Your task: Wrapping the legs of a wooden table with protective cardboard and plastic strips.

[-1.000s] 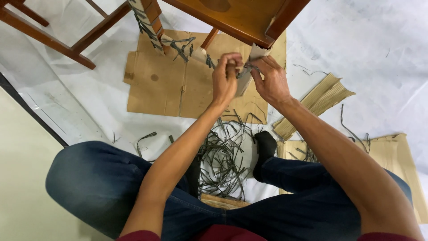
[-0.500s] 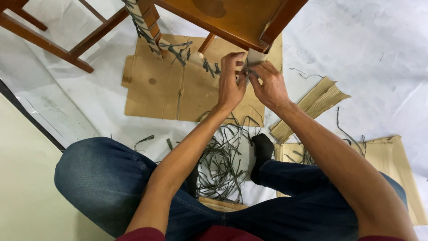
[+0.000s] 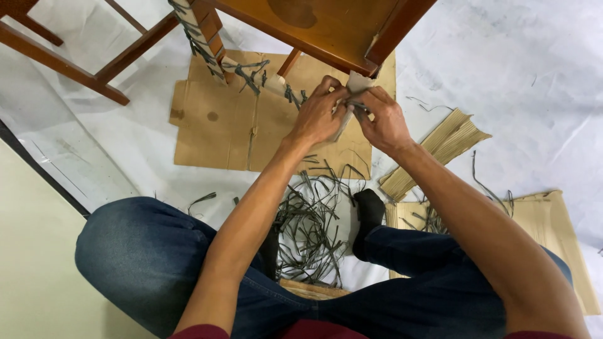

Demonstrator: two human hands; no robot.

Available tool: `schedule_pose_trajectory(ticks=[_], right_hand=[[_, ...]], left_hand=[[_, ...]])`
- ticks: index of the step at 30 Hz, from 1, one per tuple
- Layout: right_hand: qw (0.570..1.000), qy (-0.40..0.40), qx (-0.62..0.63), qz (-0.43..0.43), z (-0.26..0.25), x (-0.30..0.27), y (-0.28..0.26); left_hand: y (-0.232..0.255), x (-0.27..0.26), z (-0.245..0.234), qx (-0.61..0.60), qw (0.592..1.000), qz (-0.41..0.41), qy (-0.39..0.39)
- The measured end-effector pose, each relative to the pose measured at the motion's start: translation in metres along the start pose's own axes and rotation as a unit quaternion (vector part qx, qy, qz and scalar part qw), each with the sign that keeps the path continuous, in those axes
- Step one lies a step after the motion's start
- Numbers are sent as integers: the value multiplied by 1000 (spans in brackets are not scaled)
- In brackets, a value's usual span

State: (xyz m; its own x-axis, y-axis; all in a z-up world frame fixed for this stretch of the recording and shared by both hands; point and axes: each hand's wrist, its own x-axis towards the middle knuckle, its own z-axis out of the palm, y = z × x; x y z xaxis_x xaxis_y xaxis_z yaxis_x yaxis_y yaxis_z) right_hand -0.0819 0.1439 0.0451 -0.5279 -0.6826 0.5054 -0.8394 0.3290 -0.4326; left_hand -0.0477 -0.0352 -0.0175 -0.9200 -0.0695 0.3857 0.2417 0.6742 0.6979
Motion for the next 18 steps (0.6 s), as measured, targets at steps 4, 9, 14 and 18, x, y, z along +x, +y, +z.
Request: schedule_pose_trajectory(ticks=[4, 9, 14, 18], right_hand=[[996, -37, 54, 54, 0, -1, 7], [999, -40, -12, 21, 1, 1, 3], [992, -8, -125, -9, 7, -3, 5], [988, 5, -155, 8, 13, -8, 15]], left_hand=[[-1, 0, -5, -17, 1000, 21, 0], [5, 1, -8, -39, 999, -8, 2], [11, 4, 1, -24, 999, -28, 26], [14, 6, 9, -60, 994, -95, 6]])
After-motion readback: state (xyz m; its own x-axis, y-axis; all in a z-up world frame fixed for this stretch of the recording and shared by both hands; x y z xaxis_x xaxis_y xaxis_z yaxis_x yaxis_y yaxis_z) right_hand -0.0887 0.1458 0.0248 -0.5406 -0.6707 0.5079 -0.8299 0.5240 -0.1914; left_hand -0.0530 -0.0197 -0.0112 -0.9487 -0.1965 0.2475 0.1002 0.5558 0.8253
